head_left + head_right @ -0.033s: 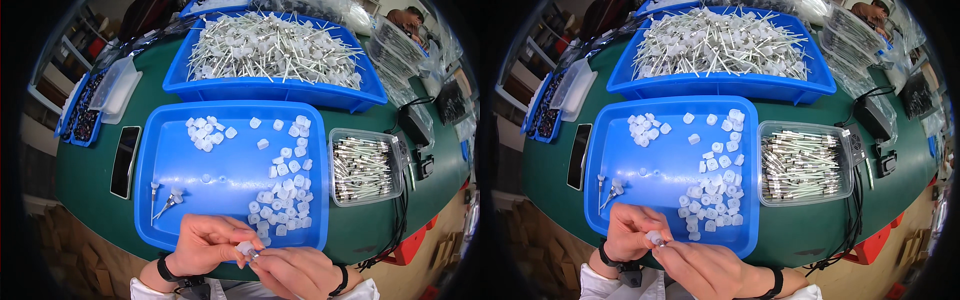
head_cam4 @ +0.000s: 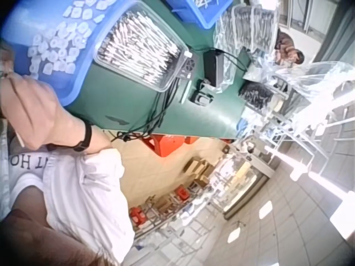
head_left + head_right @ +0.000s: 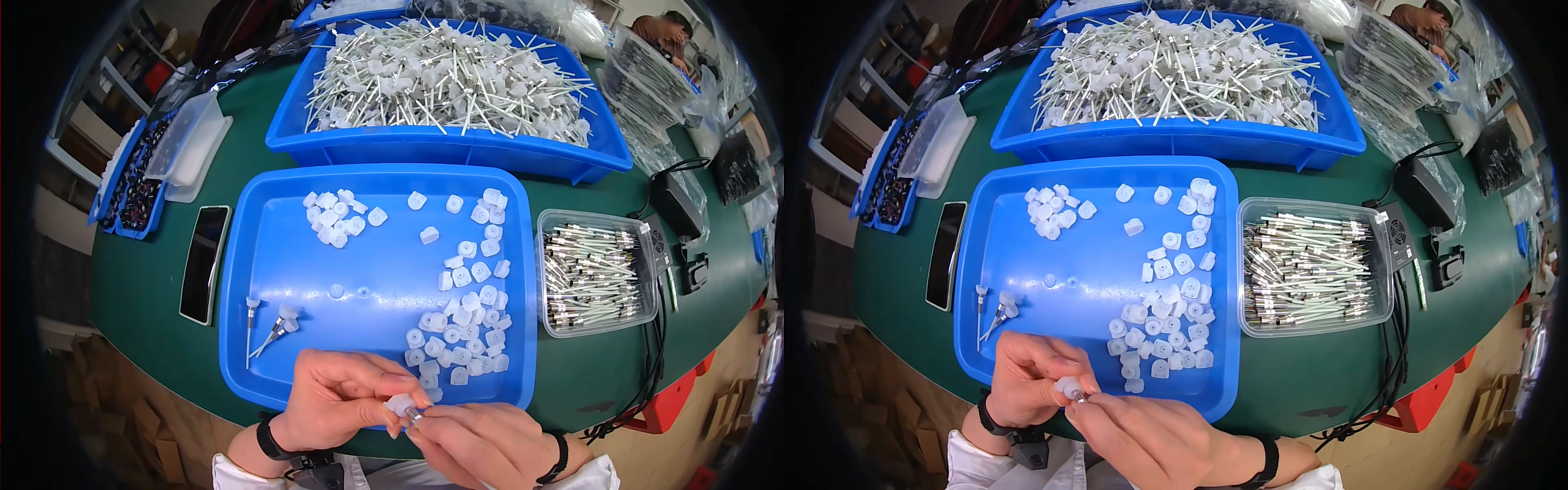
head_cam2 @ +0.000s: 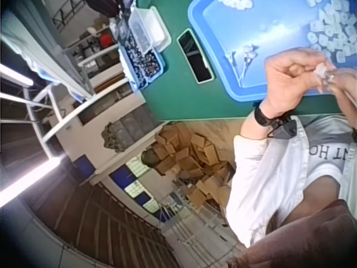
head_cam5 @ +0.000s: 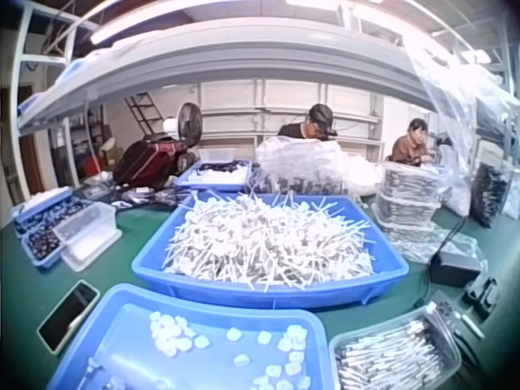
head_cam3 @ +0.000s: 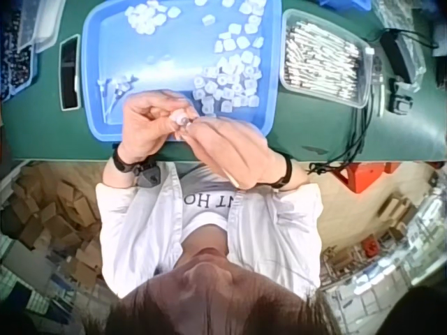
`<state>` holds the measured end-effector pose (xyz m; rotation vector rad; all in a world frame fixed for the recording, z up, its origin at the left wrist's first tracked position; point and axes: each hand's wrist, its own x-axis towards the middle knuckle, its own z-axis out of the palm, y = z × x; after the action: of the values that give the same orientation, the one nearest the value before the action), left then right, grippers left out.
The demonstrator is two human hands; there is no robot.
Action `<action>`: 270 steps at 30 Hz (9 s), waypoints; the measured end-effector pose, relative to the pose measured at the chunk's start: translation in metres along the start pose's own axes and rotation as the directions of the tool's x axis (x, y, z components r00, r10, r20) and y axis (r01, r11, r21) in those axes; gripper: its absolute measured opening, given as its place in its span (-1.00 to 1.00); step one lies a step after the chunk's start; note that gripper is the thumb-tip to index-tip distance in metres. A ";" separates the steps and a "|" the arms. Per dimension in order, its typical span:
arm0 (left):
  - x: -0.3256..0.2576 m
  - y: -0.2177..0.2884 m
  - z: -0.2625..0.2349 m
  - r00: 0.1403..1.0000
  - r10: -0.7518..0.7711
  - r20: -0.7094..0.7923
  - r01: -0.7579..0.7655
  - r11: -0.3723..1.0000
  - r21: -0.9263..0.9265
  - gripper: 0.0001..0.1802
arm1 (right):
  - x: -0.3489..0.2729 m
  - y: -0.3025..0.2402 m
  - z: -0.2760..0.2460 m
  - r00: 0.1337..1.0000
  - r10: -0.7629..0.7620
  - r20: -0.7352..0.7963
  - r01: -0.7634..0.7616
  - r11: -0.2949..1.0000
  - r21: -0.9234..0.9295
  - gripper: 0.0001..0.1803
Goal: Assembling small plastic components onto metal pins using a pick tool.
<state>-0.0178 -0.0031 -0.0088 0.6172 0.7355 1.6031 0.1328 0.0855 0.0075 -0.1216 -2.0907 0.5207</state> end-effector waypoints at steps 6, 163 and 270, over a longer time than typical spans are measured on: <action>-0.002 0.003 -0.001 0.998 0.039 -0.043 -0.032 0.989 0.145 -0.74 | 0.010 0.002 -0.004 0.951 0.293 0.102 -0.310 0.901 0.305 -0.80; 0.020 0.035 -0.001 0.997 0.077 -0.020 -0.010 0.373 0.928 -0.86 | 0.073 0.021 -0.089 0.787 0.185 0.588 -0.553 0.635 0.539 -0.84; -0.002 0.006 -0.003 0.980 -0.192 0.062 0.199 0.968 -0.155 -0.73 | 0.002 0.003 -0.017 0.985 0.088 0.149 -0.120 0.968 0.220 -0.79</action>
<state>-0.0234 -0.0062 -0.0062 0.4489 0.6068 1.4442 0.1453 0.0941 0.0158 -0.0636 -2.1492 0.8503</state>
